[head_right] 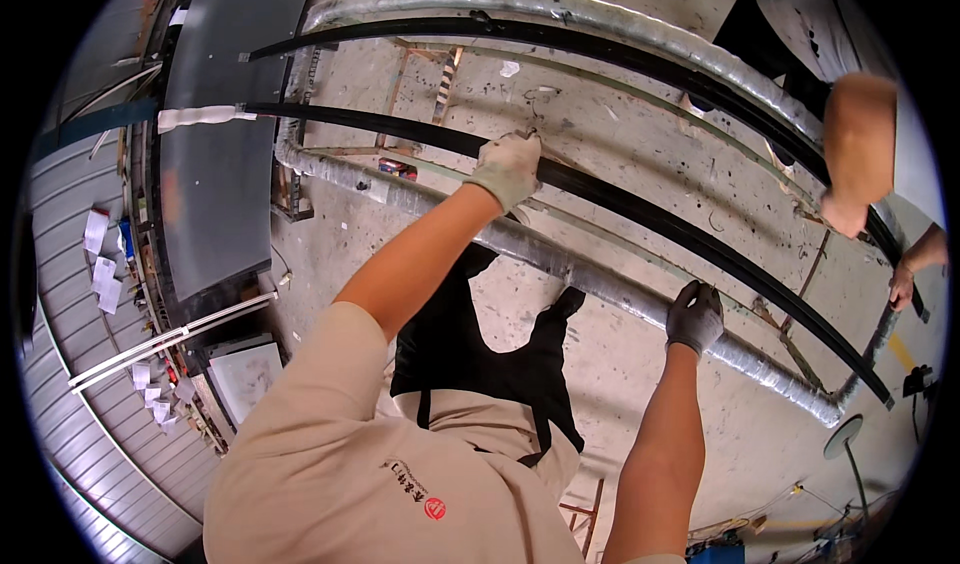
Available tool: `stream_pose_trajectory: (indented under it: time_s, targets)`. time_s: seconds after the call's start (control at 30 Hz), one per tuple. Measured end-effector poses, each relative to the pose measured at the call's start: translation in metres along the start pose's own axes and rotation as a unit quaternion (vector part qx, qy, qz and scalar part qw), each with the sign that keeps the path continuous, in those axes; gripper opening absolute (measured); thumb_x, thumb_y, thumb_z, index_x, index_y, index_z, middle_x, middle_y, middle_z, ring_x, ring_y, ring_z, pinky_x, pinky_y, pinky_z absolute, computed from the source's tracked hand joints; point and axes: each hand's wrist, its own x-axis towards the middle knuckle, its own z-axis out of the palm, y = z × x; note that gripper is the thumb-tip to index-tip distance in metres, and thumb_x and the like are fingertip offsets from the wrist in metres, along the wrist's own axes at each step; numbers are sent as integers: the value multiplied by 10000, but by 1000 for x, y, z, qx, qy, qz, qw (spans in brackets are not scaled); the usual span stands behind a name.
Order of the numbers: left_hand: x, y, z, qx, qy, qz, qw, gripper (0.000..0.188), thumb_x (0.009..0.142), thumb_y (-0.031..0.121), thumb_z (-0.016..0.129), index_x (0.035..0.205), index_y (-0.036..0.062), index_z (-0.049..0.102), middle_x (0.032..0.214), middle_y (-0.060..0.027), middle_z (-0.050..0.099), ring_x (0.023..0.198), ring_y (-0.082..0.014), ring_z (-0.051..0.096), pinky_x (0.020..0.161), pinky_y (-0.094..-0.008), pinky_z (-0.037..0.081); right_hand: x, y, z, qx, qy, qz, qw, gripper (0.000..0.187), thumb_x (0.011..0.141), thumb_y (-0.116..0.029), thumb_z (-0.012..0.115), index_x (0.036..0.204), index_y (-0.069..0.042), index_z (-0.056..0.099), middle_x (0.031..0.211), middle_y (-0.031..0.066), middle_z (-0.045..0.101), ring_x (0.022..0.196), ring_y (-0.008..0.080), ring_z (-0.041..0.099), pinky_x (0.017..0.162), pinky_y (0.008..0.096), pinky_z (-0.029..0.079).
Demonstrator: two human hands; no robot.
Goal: The person wipes long black metal frame components with a white cloth while standing in a workshop. A coworker assists by wiping other sections of the frame simultaneously. The person handles the frame pieces, turning them over to clean different sides.
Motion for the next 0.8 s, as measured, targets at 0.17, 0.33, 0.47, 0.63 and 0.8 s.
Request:
stream_pose_trajectory:
  time_s: [0.17, 0.33, 0.47, 0.63, 0.8]
  targets:
    - [3, -9, 37, -41, 216, 121, 968, 173, 880, 72, 595, 1020, 83, 696, 877, -141, 694, 855, -360, 697, 733, -472, 553, -4, 29, 27, 128, 10, 9, 992, 258, 957, -288, 574, 885, -70, 691, 909, 154, 713, 880, 321, 698, 774, 430, 564]
    - [-31, -14, 63, -71, 127, 139, 979, 73, 952, 122, 599, 983, 83, 652, 855, -157, 638, 800, -355, 630, 752, -472, 527, 15, 5, -7, -14, -159, 86, 983, 290, 932, -283, 529, 910, -122, 769, 1004, 137, 753, 949, 319, 724, 773, 476, 589]
    - [-38, 45, 9, 62, 6, 109, 992, 241, 810, 127, 700, 1040, 93, 640, 955, -171, 701, 917, -388, 694, 805, -481, 552, 16, 12, -15, 16, -131, 50, 990, 385, 946, -394, 548, 822, -89, 750, 883, 138, 742, 901, 328, 703, 809, 475, 561]
    - [-25, 42, 15, 50, 17, 137, 989, 165, 807, 111, 688, 946, 60, 616, 881, -209, 686, 882, -424, 684, 776, -512, 540, 11, 5, -30, 51, -119, 79, 988, 422, 986, -362, 477, 857, -58, 739, 914, 170, 736, 918, 347, 706, 855, 465, 558]
    - [-19, 45, 18, 64, -11, 136, 989, 212, 791, 143, 720, 928, 37, 597, 875, -232, 681, 890, -430, 676, 784, -516, 537, 10, 8, -40, 76, -137, 81, 984, 388, 977, -336, 495, 842, -66, 738, 908, 164, 738, 885, 356, 710, 845, 467, 563]
